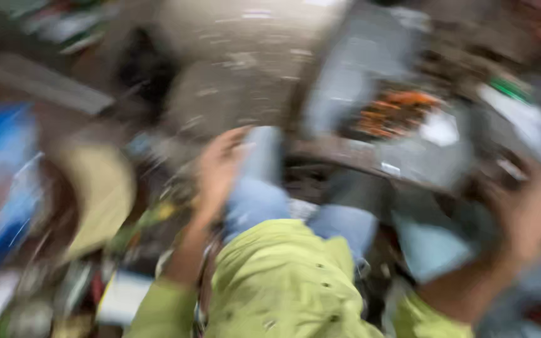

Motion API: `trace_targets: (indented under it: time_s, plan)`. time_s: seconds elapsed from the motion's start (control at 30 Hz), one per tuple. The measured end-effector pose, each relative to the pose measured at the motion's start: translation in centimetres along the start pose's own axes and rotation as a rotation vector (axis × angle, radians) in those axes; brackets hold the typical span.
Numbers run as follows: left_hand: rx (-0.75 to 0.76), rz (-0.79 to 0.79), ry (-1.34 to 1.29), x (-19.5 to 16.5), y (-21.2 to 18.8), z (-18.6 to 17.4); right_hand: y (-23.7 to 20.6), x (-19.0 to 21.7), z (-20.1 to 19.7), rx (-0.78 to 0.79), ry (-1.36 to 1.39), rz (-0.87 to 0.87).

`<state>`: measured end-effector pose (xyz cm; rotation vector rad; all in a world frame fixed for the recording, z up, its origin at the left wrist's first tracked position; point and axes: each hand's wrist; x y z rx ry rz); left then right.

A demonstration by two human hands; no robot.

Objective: The person cuts small strips of white material with scissors and places them into slots on a cylindrical motor stator. They repeat this process for multiple stators, handling each one individually and arranging the strips around the circumference.

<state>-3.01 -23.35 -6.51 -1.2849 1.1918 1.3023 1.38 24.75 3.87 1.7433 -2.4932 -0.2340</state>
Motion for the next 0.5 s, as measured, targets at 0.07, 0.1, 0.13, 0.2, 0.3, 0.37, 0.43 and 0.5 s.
trace_targets:
  time_s: [0.07,0.1,0.13,0.2,0.3,0.37,0.43,0.5]
  plan:
    - [-0.063,-0.093,-0.018,1.2,0.9,0.5,-0.1,-1.3,-1.2,0.067,-0.069,0.077]
    - [-0.05,-0.087,-0.076,1.9,1.5,0.9,0.2,-1.5,-1.7,0.079,-0.066,0.09]
    - [-0.066,-0.085,-0.122,2.2,1.9,1.1,0.0,-1.5,-2.1,0.055,-0.033,0.084]
    - [-0.033,-0.06,-0.118,2.8,3.3,1.5,0.1,-1.2,-2.4,0.007,0.045,0.024]
    - [-0.032,-0.028,-0.084,2.6,4.7,0.2,-1.2,-0.7,-1.7,0.112,0.177,0.249]
    - [-0.038,-0.037,-0.043,2.1,4.7,-1.0,-3.7,-0.4,-2.2,0.077,0.25,0.289]
    - [-0.096,-0.058,0.026,1.6,5.1,-2.4,-4.7,1.3,-3.0,0.035,0.31,0.282]
    - [-0.09,0.033,0.246,1.3,6.1,-4.3,-3.9,4.9,-3.5,-0.021,0.325,0.229]
Point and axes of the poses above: each hand's wrist, its own y-axis towards the middle knuckle, its own z-axis out of the palm, x = y × z, and after that the axes turned 13 degrees about -y, right-handed
